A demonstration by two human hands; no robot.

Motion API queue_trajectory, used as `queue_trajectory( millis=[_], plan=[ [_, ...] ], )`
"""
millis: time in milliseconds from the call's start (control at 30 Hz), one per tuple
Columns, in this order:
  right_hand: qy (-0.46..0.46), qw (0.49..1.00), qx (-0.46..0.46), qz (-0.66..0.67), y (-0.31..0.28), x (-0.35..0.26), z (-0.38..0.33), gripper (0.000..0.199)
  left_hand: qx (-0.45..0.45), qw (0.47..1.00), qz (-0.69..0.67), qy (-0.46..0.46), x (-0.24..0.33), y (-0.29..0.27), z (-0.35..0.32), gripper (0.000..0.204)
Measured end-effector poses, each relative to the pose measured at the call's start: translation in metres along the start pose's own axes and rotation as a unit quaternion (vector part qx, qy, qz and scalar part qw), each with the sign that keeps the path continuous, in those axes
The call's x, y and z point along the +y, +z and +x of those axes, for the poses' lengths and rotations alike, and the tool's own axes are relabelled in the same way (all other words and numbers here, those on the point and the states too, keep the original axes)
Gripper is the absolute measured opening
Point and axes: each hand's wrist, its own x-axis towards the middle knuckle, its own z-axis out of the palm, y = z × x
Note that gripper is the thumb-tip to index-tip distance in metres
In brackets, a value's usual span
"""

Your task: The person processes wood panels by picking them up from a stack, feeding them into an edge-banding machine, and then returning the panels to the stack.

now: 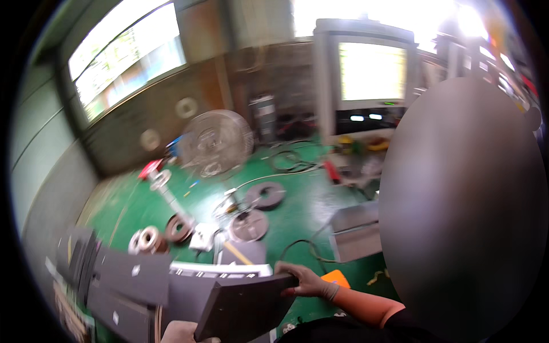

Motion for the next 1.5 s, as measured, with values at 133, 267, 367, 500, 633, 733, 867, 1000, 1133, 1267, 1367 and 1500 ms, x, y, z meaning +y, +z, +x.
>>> queue_trajectory(
  millis=[133,267,367,500,633,733,867,1000,1133,1267,1367,1500],
  plan=[
    [0.180,0.984,0.010,0.004,-0.049,0.023,-0.106,0.049,-0.053,0.968,0.152,0.192,0.066,0.016,0.100,0.026],
    [0.168,0.948,0.265,0.056,-0.056,0.040,-0.194,0.032,0.032,0.951,0.015,0.306,0.105,0.053,0.189,0.023],
    [0.238,0.874,0.366,0.216,-0.065,0.043,-0.250,0.033,0.225,0.851,-0.311,0.357,0.120,0.101,0.250,0.038],
    [0.195,0.753,0.569,0.267,-0.056,0.031,-0.312,0.042,0.269,0.797,-0.311,0.443,0.170,0.186,0.273,0.044],
    [0.263,0.647,0.689,0.197,-0.049,0.031,-0.359,0.070,0.097,0.860,-0.402,0.300,0.145,0.291,0.286,0.037],
    [0.371,0.551,0.728,0.168,-0.054,0.014,-0.367,0.083,-0.043,0.943,-0.252,0.213,0.044,0.335,0.314,0.043],
    [0.341,0.488,0.793,0.128,-0.062,0.052,-0.376,0.062,-0.180,0.954,-0.236,0.055,-0.071,0.399,0.287,0.036],
    [0.222,0.458,0.810,0.293,-0.078,0.097,-0.389,0.041,-0.233,0.960,-0.155,-0.030,-0.112,0.416,0.249,0.036],
    [0.227,0.427,0.830,0.278,-0.092,0.112,-0.342,0.052,-0.202,0.965,-0.151,-0.074,-0.125,0.399,0.245,0.035],
    [0.262,0.390,0.837,0.280,-0.113,0.116,-0.328,0.057,-0.192,0.967,-0.145,-0.089,-0.110,0.402,0.248,0.035],
    [0.321,0.406,0.835,0.188,-0.135,0.136,-0.313,0.062,-0.200,0.964,-0.139,-0.110,-0.108,0.409,0.244,0.034],
    [0.354,0.396,0.845,0.060,-0.174,0.141,-0.282,0.069,-0.187,0.960,-0.133,-0.161,-0.116,0.404,0.224,0.034]
  ],
)
